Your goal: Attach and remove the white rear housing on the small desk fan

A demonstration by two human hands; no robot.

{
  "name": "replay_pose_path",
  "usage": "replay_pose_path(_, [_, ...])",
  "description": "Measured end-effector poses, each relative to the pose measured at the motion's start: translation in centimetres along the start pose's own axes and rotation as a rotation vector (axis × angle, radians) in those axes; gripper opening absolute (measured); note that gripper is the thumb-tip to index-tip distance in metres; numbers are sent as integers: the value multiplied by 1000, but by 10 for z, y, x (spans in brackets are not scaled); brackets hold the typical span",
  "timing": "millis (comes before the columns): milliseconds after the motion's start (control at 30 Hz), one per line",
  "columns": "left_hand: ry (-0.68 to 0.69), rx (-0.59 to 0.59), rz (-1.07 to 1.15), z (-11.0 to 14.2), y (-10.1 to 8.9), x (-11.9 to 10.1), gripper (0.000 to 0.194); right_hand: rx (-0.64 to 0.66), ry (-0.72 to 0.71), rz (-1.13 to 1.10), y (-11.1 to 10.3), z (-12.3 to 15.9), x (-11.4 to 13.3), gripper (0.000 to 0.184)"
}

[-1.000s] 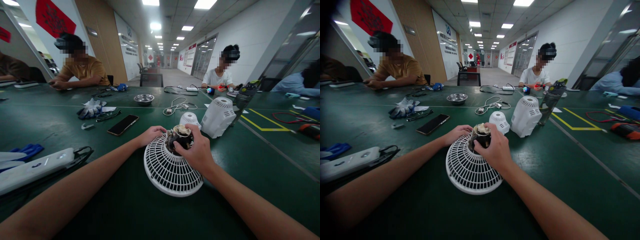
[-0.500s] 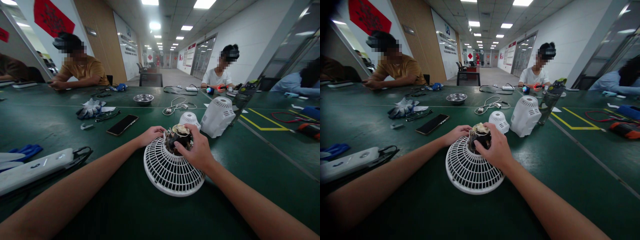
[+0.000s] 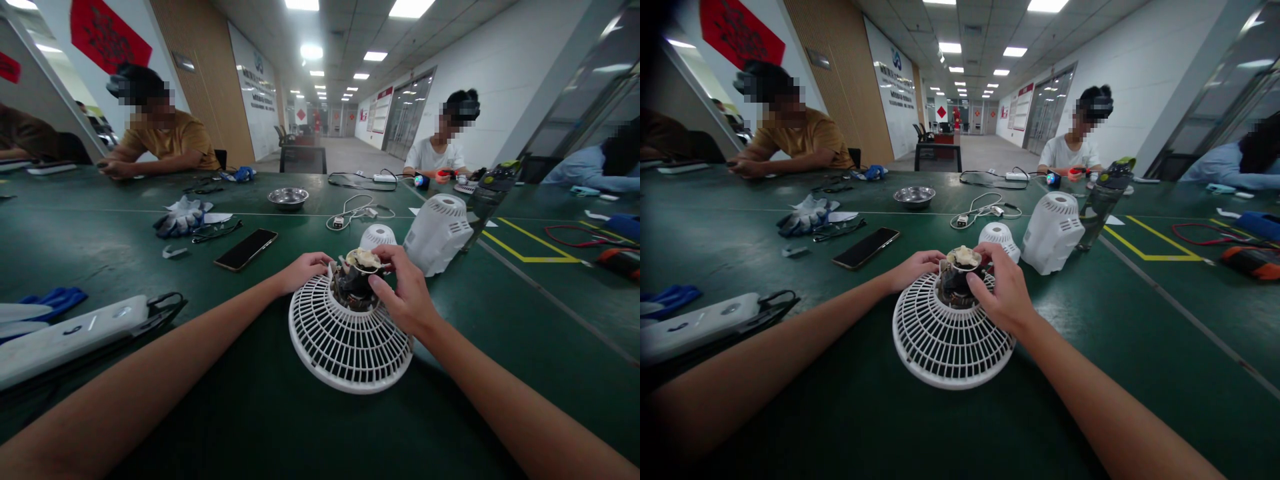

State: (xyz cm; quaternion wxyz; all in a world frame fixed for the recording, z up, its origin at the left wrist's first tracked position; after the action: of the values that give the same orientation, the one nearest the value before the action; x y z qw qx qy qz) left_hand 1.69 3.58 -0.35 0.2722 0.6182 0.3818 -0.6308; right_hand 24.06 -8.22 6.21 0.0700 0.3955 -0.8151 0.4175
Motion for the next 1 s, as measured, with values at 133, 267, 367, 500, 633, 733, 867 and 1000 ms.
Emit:
replay_pose_path(133, [10, 3, 10, -1, -1, 2, 30, -9, -27, -3, 0, 0, 0, 29])
replay_pose_path(267, [2, -1, 14, 0, 0, 0, 28, -19, -79, 48, -3, -1, 1, 30])
replay_pose_path(367, [7, -12, 7, 1, 0, -1, 26, -28, -70, 46, -4, -2, 2, 31])
replay_pose_path(500, [-4, 3, 17, 1, 0, -1, 27, -42, -71, 17, -3, -1, 1, 29])
replay_pose_path(633, [7, -6, -13, 0, -2, 2, 28, -79, -36, -43, -1, 2, -7, 28])
replay_pose_path(733, [10, -4, -15, -1, -3, 3, 29, -118, 43, -93, 2, 2, -14, 26])
replay_pose_path(867, [12, 5, -33, -1, -3, 2, 29, -132, 83, -85, 3, 2, -17, 20])
replay_pose_path(1000, [31, 5, -53, 0, -2, 1, 29, -117, 49, -44, 1, 1, -13, 21])
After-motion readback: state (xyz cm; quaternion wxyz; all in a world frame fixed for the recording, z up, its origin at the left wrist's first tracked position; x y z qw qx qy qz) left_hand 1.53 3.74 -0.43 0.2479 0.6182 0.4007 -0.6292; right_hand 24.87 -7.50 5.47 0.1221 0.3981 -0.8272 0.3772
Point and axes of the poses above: each hand's wrist, its own z-axis away from the middle knuckle, its own y-axis out of the palm, x = y × z, the point moved 2 cm from there along -z, towards the middle knuckle, and after that the axes turned 8 degrees about z, right-handed, at the moved point
